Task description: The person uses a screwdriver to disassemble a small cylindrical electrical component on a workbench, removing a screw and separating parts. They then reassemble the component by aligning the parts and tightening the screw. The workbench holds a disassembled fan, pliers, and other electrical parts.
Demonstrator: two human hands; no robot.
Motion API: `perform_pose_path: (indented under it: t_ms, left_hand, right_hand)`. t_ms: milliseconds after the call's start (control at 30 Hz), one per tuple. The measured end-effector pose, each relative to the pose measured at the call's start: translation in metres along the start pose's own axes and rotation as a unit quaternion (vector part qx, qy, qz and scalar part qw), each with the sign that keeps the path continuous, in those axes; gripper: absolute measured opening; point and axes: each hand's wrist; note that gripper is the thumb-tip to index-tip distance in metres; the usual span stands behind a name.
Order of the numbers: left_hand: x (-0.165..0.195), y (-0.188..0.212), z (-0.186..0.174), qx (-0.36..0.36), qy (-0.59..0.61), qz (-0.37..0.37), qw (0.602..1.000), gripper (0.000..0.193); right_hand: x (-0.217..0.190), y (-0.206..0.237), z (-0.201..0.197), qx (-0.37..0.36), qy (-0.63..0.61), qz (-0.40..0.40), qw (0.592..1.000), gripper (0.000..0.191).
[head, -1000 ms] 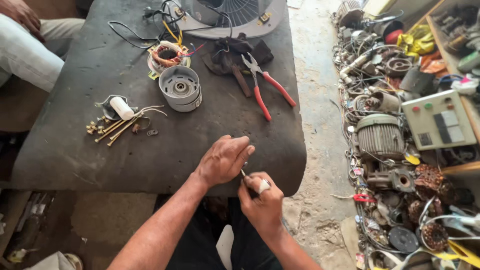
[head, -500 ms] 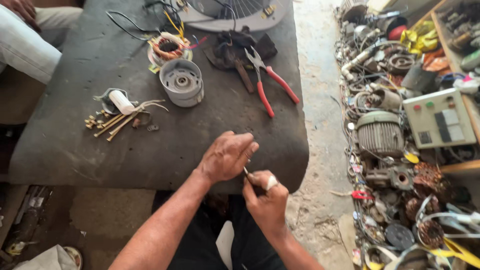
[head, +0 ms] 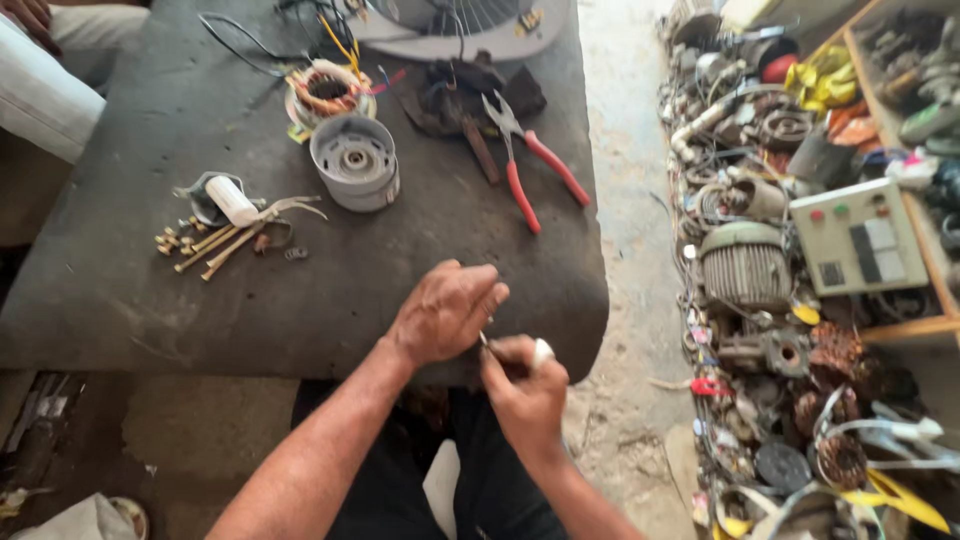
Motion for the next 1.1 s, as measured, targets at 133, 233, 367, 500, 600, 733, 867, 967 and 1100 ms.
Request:
perform_pose_path:
  t_ms: [133, 233, 367, 500, 600, 733, 867, 967, 1100]
  left_hand:
    - [0.002, 0.000, -0.003, -0.001, -0.023, 0.044, 0.999, 0.012]
    - [0.006, -0.001, -0.005, 0.035, 0.072, -0.011, 0.997, 0.028]
    - [0.008, -0.003, -0.005, 0.042, 0.051, -0.013, 0.998, 0.022]
    - [0.005, -0.003, -0.005, 0.039, 0.039, -0.003, 0.998, 0.025]
    - [0.006, -0.004, -0.005, 0.033, 0.037, -0.019, 0.999, 0.023]
    - [0.009, -0.004, -0.004, 0.022, 0.055, -0.029, 0.998, 0.026]
    - [0.010, -0.003, -0.005, 0.117, 0.006, 0.062, 0.991, 0.016]
    - [0.007, -0.003, -0.006, 0.158, -0.049, 0.133, 0.977, 0.014]
    - [0.003, -0.002, -0.002, 0.032, -0.029, 0.031, 0.999, 0.015]
  right_hand:
    - [0.001, 0.000, 0.005, -0.001, -0.029, 0.049, 0.998, 0.018]
    - [-0.002, -0.002, 0.005, 0.017, -0.106, 0.110, 0.988, 0.013]
    - [-0.006, -0.002, 0.000, 0.000, 0.039, 0.018, 0.999, 0.012]
    - [-0.001, -0.001, 0.004, 0.024, -0.027, 0.034, 0.999, 0.011]
    - [0.002, -0.001, 0.007, 0.019, -0.072, 0.068, 0.995, 0.015]
    - [-0.001, -0.001, 0.006, 0.028, -0.083, 0.104, 0.991, 0.013]
    - [-0.003, -0.001, 0.002, -0.002, 0.010, -0.010, 1.000, 0.015]
    - [-0.001, -0.003, 0.004, 0.013, -0.047, 0.040, 0.998, 0.011]
    - [-0.001, -0.003, 0.007, 0.025, -0.106, 0.113, 0.988, 0.013]
Point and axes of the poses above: each hand's wrist, its own y-axis away from the middle knuckle, its own z-axis out of the palm, x = y × z, and after that the axes turned 4 degrees about -y, right-handed
